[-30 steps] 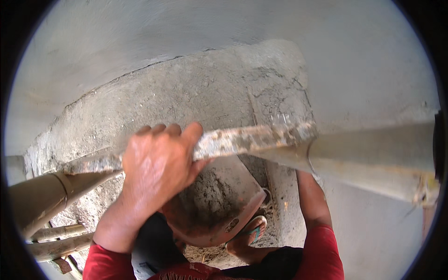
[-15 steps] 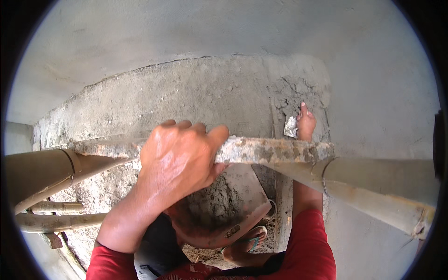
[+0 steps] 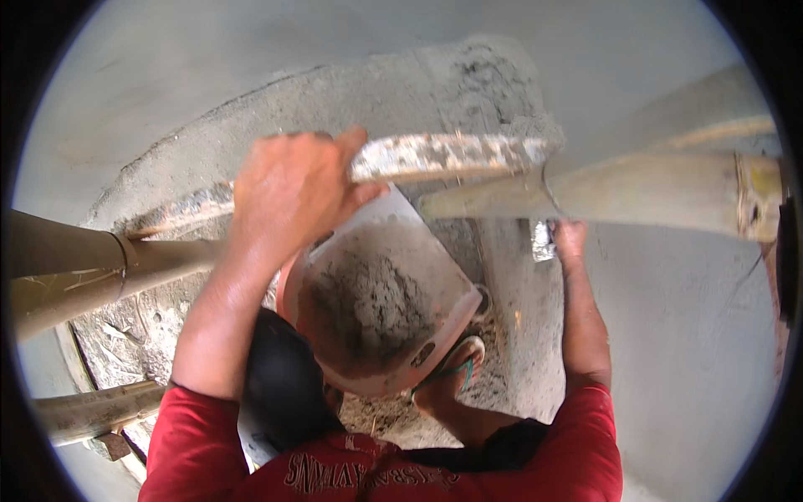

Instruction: The person applies plaster to a wall using a trowel, taking the material from a plastic container while squatting on a construction site.

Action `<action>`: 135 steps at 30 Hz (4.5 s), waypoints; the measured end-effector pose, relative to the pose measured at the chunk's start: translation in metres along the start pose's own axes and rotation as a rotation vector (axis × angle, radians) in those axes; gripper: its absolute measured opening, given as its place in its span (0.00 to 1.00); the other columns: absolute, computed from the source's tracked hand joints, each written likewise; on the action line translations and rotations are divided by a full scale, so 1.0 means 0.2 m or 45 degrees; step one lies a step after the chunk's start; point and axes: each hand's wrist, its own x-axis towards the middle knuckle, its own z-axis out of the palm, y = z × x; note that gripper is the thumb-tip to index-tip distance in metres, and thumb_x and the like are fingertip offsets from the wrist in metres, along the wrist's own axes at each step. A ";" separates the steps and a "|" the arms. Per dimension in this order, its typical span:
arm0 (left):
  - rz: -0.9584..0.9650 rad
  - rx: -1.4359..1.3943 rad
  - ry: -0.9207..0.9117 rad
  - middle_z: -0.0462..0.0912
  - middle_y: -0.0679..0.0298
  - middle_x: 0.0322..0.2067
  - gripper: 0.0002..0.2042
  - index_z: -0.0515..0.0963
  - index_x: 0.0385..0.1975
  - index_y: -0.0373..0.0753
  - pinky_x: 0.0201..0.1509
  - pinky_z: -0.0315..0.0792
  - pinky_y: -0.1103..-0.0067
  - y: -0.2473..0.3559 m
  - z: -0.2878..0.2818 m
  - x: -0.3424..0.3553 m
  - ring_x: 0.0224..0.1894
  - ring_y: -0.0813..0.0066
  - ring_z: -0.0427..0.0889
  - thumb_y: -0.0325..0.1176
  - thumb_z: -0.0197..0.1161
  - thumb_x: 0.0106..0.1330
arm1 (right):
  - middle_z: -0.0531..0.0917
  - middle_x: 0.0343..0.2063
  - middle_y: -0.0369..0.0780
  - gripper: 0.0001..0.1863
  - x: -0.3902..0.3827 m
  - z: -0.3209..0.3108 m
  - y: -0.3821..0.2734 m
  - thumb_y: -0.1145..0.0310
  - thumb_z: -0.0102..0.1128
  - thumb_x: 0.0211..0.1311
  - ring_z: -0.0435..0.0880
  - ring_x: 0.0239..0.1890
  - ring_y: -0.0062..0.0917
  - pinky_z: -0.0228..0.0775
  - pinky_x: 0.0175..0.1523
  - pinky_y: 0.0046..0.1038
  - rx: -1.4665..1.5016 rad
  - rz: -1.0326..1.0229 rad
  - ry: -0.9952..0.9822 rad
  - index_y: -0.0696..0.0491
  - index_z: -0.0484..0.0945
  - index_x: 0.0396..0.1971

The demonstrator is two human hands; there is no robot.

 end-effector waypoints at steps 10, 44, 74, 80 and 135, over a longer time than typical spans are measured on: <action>0.093 0.114 0.212 0.83 0.54 0.21 0.31 0.81 0.47 0.44 0.29 0.77 0.62 -0.03 0.06 -0.03 0.29 0.51 0.85 0.65 0.64 0.57 | 0.75 0.17 0.27 0.13 -0.91 -0.78 -0.50 0.59 0.68 0.66 0.65 0.16 0.10 0.56 0.20 0.19 -0.301 0.521 -0.511 0.53 0.81 0.28; -0.011 -0.140 0.007 0.83 0.57 0.23 0.22 0.75 0.35 0.42 0.34 0.74 0.64 -0.04 -0.05 -0.03 0.30 0.54 0.85 0.56 0.69 0.57 | 0.84 0.23 0.37 0.09 -0.67 -0.56 -0.64 0.66 0.59 0.66 0.79 0.23 0.21 0.71 0.31 0.27 -0.352 0.621 -0.592 0.56 0.83 0.32; -0.122 -0.002 -0.102 0.77 0.64 0.19 0.22 0.72 0.28 0.44 0.29 0.71 0.67 0.01 -0.02 0.06 0.27 0.60 0.82 0.54 0.73 0.50 | 0.79 0.17 0.39 0.30 0.79 0.67 0.12 0.46 0.72 0.54 0.72 0.22 0.26 0.69 0.35 0.32 -0.029 0.227 0.123 0.64 0.83 0.30; -0.043 -0.065 0.021 0.79 0.60 0.18 0.22 0.74 0.29 0.42 0.27 0.71 0.66 -0.01 -0.01 0.02 0.25 0.57 0.82 0.56 0.71 0.53 | 0.82 0.25 0.39 0.27 0.44 0.34 0.10 0.51 0.72 0.58 0.75 0.28 0.26 0.71 0.40 0.29 -0.194 0.078 0.160 0.65 0.81 0.37; -0.064 -0.070 0.065 0.78 0.61 0.20 0.23 0.74 0.32 0.42 0.30 0.72 0.66 0.02 -0.02 -0.01 0.25 0.58 0.82 0.54 0.72 0.54 | 0.77 0.16 0.29 0.15 -0.58 -0.49 -0.13 0.55 0.66 0.66 0.67 0.19 0.12 0.60 0.26 0.23 -0.366 0.598 -0.555 0.53 0.82 0.29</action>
